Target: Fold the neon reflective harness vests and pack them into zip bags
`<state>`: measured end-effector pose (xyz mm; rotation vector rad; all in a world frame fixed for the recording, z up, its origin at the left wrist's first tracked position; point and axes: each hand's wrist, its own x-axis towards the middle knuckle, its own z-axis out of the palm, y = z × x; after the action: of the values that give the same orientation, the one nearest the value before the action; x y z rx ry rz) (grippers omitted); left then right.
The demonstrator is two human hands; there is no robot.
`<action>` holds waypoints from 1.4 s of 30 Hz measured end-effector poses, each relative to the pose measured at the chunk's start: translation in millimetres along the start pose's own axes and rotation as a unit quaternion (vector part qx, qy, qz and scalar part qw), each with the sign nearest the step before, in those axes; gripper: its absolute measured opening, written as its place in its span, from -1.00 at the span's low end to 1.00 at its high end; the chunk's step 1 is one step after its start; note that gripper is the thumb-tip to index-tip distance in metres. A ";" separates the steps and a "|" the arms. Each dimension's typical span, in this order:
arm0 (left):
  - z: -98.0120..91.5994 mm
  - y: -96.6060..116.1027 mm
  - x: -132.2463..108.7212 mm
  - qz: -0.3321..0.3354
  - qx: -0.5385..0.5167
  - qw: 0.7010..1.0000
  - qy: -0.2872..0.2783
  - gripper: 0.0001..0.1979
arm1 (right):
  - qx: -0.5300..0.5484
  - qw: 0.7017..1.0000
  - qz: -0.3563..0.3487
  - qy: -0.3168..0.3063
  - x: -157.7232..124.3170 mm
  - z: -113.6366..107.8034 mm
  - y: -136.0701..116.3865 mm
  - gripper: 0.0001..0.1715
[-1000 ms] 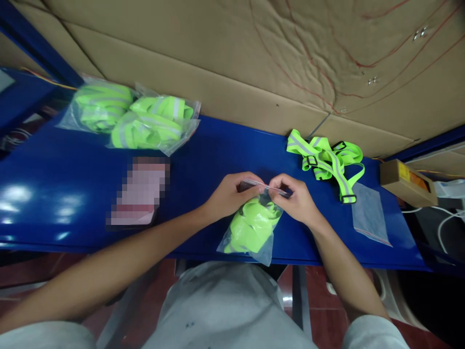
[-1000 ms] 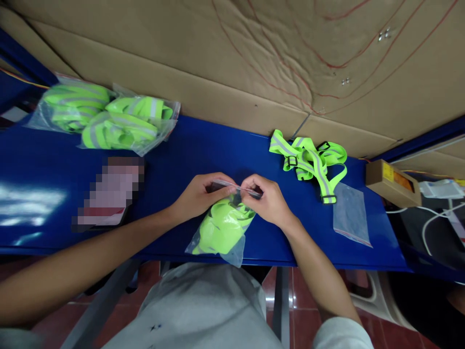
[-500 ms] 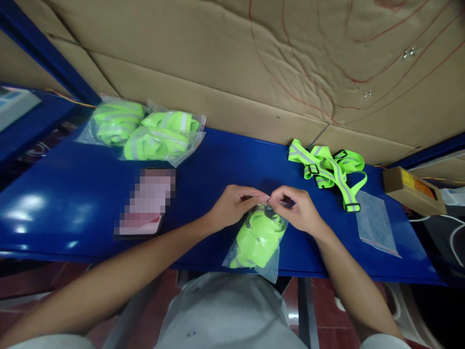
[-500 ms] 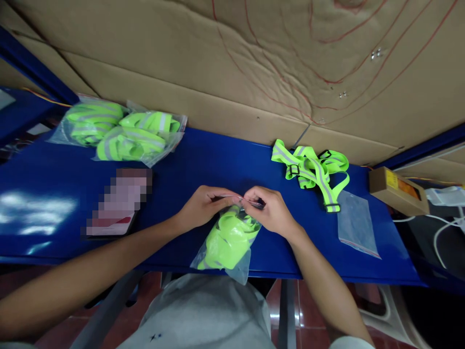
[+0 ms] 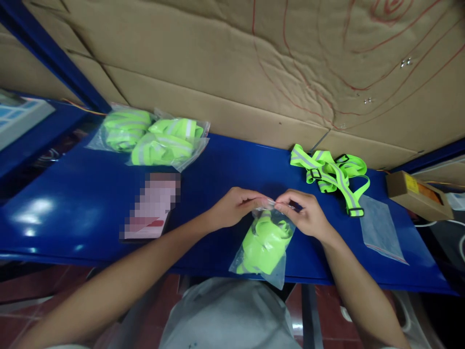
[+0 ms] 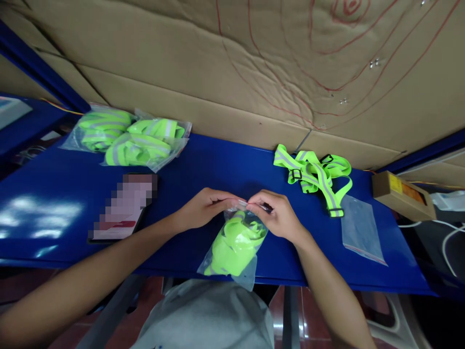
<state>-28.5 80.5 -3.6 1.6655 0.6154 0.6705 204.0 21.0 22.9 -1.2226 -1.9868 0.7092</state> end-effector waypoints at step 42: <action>2.6 9.6 -2.2 0.055 0.073 0.992 0.088 -0.80 | -0.007 0.999 -0.020 0.025 0.3 3.9 -5.5 -0.85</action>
<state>-27.8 75.4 5.2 1.7978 0.7155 0.8779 197.9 18.6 24.6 -1.1949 -1.9721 0.6395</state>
